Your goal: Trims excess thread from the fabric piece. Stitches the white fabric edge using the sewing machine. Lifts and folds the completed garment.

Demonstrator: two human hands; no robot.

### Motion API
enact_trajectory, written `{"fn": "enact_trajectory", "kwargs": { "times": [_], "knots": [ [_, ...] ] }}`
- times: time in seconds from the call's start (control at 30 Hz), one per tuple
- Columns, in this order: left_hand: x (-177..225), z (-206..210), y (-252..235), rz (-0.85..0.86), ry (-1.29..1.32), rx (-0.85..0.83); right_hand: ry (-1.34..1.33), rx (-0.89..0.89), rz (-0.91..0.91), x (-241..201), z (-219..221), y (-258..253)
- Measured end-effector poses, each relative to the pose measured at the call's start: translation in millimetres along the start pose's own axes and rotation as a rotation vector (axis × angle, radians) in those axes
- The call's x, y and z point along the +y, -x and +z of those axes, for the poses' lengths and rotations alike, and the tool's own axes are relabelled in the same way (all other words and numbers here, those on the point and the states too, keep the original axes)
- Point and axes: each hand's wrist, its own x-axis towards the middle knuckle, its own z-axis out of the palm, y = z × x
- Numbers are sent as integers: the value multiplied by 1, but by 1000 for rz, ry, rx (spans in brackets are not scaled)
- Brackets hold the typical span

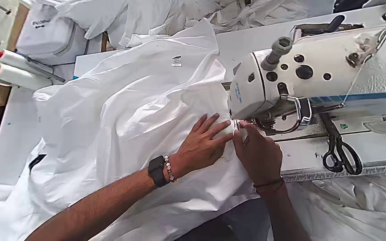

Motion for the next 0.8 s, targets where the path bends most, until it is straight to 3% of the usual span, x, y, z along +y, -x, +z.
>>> {"fn": "enact_trajectory", "kwargs": {
  "times": [0.17,0.27,0.37,0.47,0.5,0.53,0.6,0.67,0.8],
  "knots": [
    [-25,-6,-1,207,-87,-42,-309,-151,-112,62,-24,63],
    [-12,-1,2,287,-19,-22,-385,-275,-293,61,-37,113],
    [-1,4,5,313,24,25,-282,-540,-501,30,-7,153],
    [1,5,7,319,11,32,-219,-1041,-480,15,9,146],
    [1,4,8,310,11,16,-316,-1077,-470,14,6,137],
    [2,3,10,297,13,3,-477,-915,-452,15,3,130],
    [2,3,12,272,11,-9,-667,-389,-286,9,-5,108],
    [4,2,11,258,2,-17,-476,-1,-104,7,-7,74],
    [5,0,-2,229,-18,131,-215,93,123,3,9,39]
  ]
}}
